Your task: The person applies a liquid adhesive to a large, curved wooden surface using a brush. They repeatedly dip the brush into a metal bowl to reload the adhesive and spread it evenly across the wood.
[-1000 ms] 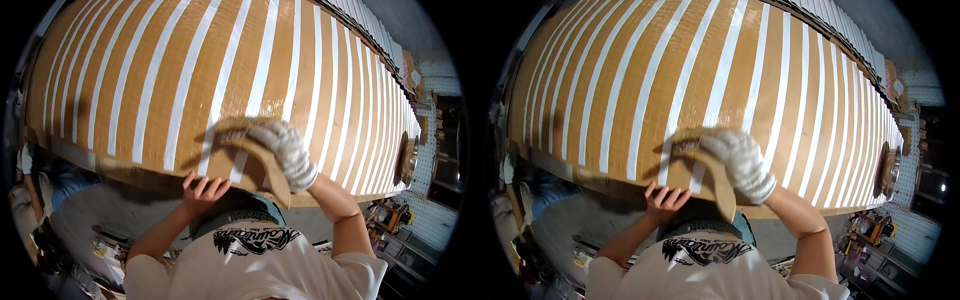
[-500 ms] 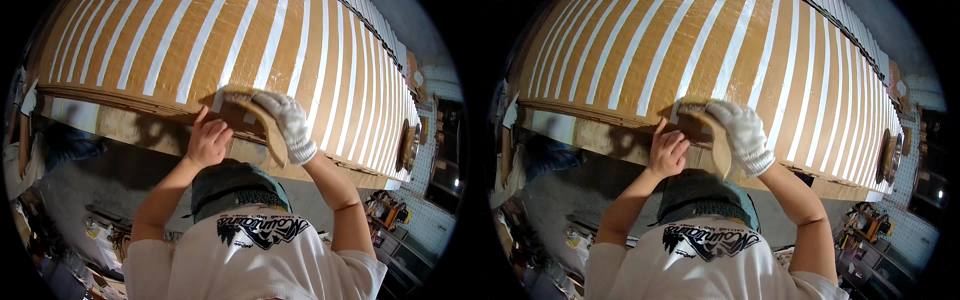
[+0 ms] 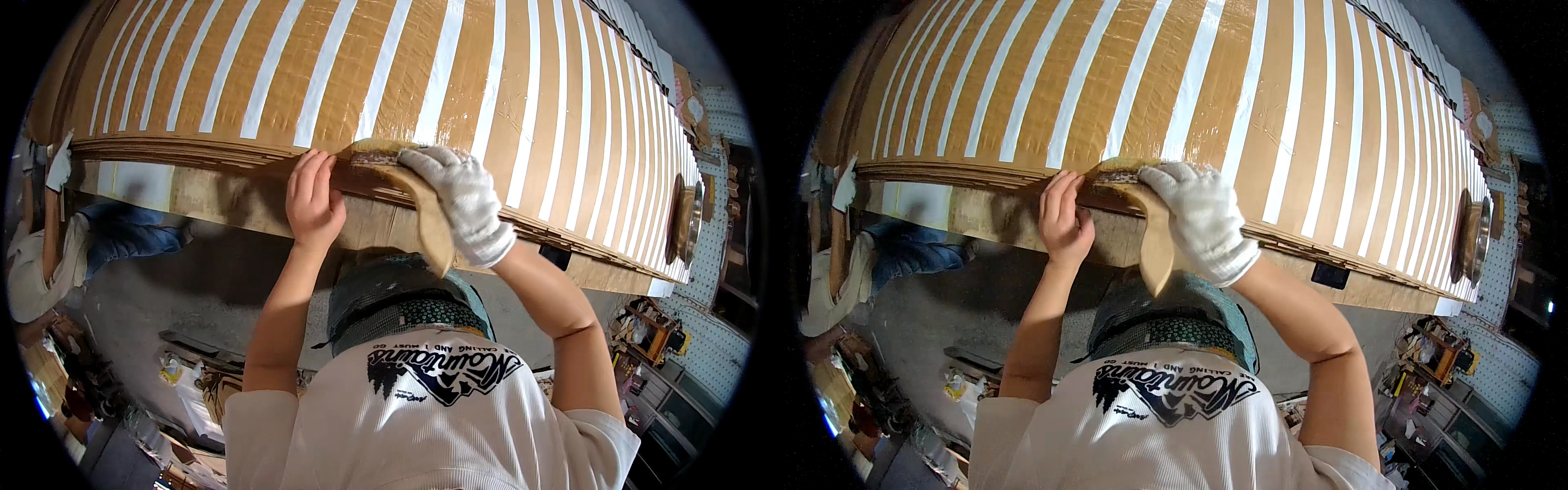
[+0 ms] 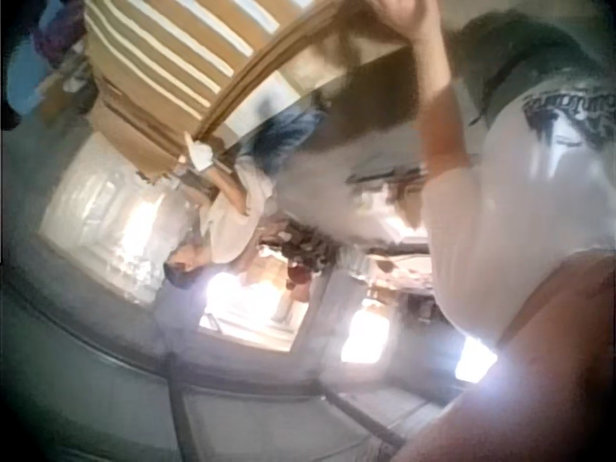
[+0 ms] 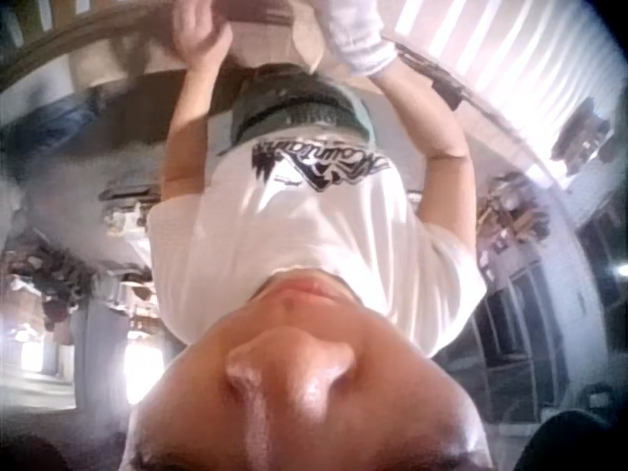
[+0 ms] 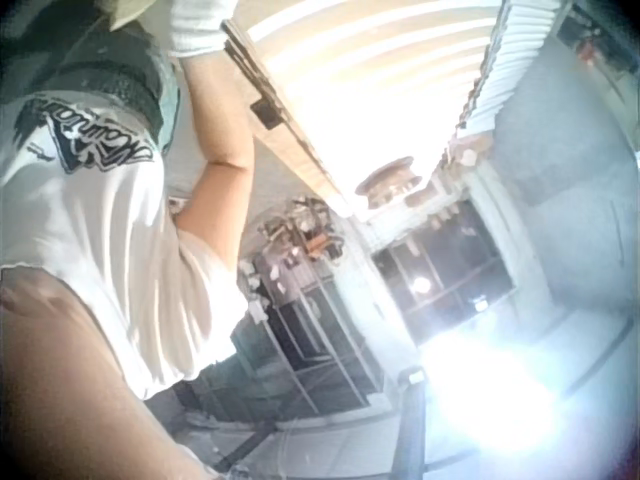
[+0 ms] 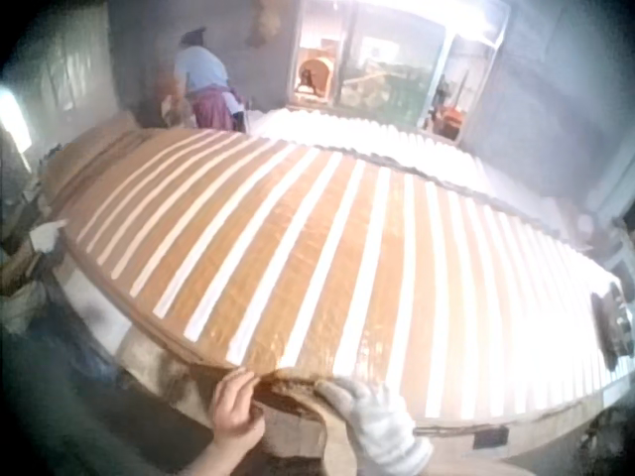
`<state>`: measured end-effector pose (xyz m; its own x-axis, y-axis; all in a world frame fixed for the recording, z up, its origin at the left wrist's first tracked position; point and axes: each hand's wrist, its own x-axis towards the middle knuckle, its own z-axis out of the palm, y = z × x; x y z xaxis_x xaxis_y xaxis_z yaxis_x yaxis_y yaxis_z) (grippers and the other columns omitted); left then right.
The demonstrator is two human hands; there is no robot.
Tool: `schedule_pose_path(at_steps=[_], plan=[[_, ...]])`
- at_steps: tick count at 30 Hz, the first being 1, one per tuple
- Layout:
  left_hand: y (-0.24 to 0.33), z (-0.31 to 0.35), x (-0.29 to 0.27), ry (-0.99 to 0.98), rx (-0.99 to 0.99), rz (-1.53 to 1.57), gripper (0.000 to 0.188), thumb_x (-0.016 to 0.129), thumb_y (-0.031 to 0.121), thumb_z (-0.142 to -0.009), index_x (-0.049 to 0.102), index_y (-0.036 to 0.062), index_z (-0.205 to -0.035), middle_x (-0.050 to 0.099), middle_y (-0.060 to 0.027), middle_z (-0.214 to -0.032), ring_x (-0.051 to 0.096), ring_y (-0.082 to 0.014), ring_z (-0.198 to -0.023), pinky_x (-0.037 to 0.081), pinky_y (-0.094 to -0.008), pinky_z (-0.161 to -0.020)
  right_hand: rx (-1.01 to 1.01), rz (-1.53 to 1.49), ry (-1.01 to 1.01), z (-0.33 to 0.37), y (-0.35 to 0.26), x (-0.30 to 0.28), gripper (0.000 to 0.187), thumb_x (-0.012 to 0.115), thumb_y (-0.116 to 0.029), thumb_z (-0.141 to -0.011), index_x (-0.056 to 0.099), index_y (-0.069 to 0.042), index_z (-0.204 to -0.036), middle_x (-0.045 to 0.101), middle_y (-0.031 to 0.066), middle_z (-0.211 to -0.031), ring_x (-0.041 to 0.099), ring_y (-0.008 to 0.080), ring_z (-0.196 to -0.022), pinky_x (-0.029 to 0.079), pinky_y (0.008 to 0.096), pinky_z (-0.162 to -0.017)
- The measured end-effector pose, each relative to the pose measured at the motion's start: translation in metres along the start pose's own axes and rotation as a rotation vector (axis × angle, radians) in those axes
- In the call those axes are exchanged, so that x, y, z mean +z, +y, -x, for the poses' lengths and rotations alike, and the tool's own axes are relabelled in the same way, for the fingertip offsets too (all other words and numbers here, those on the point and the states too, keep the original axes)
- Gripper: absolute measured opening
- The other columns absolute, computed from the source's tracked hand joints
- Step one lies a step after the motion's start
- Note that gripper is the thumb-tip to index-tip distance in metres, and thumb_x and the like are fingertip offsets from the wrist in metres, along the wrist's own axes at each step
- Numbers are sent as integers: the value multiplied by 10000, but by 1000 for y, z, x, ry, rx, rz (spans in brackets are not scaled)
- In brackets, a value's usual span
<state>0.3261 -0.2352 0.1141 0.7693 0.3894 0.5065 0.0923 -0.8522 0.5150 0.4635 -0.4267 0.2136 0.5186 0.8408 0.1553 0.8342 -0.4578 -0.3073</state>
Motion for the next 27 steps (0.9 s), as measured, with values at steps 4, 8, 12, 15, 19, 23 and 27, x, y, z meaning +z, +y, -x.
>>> schedule_pose_path(at_steps=[4,8,12,15,19,23,27], plan=[[-8,6,3,4,73,-54,482,562,-44,-746,655,16,-1215,630,-129,-1272,584,-342,-1237,468,-445,-1042,30,-233,36,-26,19,-5,460,678,-91,-860,637,-110,-1317,697,140,-1188,713,255,-953,605,329,-775],[-8,2,2,10,93,-22,492,580,-52,-706,675,4,-1185,647,-113,-1237,597,-316,-1221,481,-445,-1053,-1,227,109,-22,4,8,389,641,-76,-882,659,-113,-1269,707,129,-1185,704,245,-1023,574,362,-862],[-12,0,3,1,91,-23,464,578,-49,-719,686,5,-1167,661,-116,-1211,612,-320,-1191,488,-441,-1047,-10,-115,-43,1,2,-5,360,652,-72,-873,679,-123,-1228,698,101,-1223,694,232,-1057,554,390,-927],[-9,-1,3,6,103,-80,431,562,-44,-746,693,3,-1153,666,-121,-1196,618,-322,-1179,490,-443,-1039,6,-415,37,-5,51,-10,322,658,-77,-890,695,-118,-1208,716,94,-1177,705,209,-1006,596,351,-860],[-8,1,6,-23,106,-83,438,532,-65,-772,687,5,-1175,669,-148,-1202,613,-345,-1196,482,-448,-1024,107,-272,345,-34,127,-46,255,643,-162,-955,719,-99,-1189,734,114,-1104,710,242,-958,597,322,-841],[-9,2,7,-39,94,-115,426,533,-46,-770,692,12,-1161,668,-134,-1208,605,-330,-1216,484,-446,-1030,234,-142,257,0,151,-28,339,627,-195,-952,667,-143,-1285,680,118,-1228,671,278,-1063,551,355,-928],[-7,5,8,-37,74,-121,446,529,-51,-769,681,13,-1183,659,-136,-1221,599,-333,-1225,481,-443,-1032,167,-26,40,63,95,-20,397,582,-186,-970,604,-181,-1366,652,65,-1294,634,249,-1151,513,350,-1005]])
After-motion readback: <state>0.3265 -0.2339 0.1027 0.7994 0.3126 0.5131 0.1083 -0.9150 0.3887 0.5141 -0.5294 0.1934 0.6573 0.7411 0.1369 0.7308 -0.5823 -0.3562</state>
